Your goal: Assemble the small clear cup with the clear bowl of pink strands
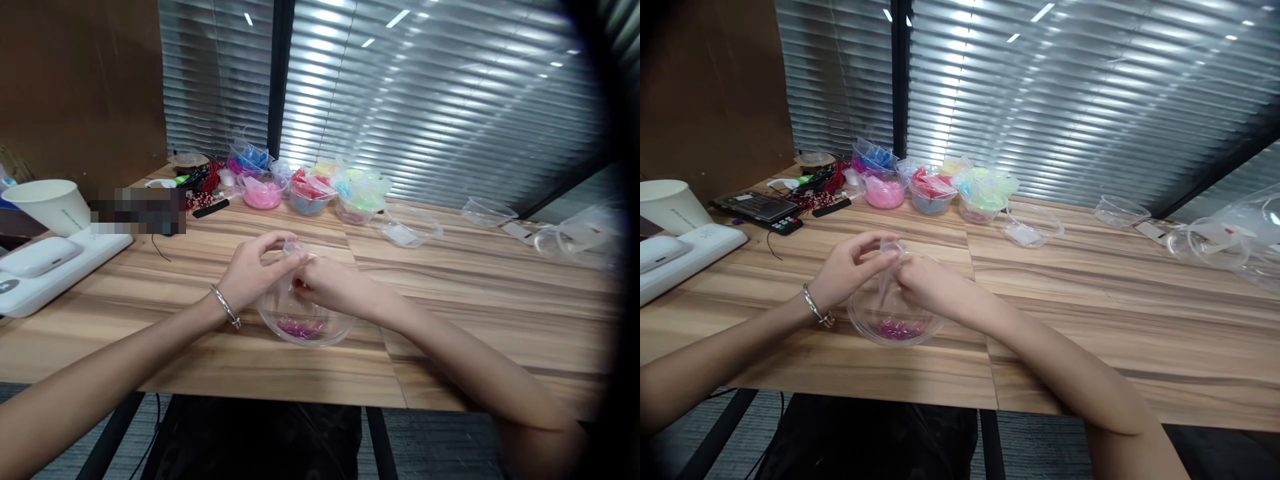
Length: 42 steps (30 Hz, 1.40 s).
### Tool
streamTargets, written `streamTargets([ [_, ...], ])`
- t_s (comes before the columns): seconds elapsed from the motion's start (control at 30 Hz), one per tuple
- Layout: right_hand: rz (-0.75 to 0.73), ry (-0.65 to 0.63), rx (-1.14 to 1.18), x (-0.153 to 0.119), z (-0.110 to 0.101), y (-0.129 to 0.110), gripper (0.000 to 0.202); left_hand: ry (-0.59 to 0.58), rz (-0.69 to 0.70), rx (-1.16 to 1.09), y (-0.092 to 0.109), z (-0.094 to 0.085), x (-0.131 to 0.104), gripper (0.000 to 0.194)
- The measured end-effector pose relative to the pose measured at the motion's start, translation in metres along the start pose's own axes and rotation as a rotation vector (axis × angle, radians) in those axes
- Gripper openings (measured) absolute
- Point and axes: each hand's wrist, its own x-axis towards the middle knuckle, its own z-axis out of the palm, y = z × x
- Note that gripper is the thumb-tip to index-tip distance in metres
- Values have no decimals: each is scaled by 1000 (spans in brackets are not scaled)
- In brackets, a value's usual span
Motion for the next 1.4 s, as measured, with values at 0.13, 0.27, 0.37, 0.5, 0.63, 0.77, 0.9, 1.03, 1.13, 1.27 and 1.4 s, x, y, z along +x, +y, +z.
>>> streamTargets([
  [0.13,93,228,130,-4,-12,-2,9,86,28,-76,2,-3,1,42],
  [0.27,95,502,375,-8,-28,1,4,135,17,-136,4,-3,0,42],
  [0.37,42,613,443,-11,-37,3,4,118,24,-111,4,-3,-2,42],
  [0.5,-5,635,426,-14,-44,-2,3,53,81,-4,7,-5,-3,42],
  [0.63,-68,604,343,-17,-48,-10,8,-14,167,161,13,-8,-4,42],
  [0.77,-92,530,197,-19,-50,-12,9,-25,220,235,15,-8,-5,42],
  [0.9,-106,465,121,-20,-52,-11,7,-77,273,254,12,-8,-6,40],
  [1.03,-78,465,132,-22,-59,-14,22,-100,275,246,11,-8,-4,43],
  [1.13,29,389,85,-25,-67,-20,34,-69,226,236,9,-6,-3,42],
  [1.27,93,-28,-36,-33,-62,-29,35,7,258,337,10,-7,-5,42],
  [1.4,15,-48,-48,-38,-39,-34,37,60,450,465,12,-8,-10,45],
])
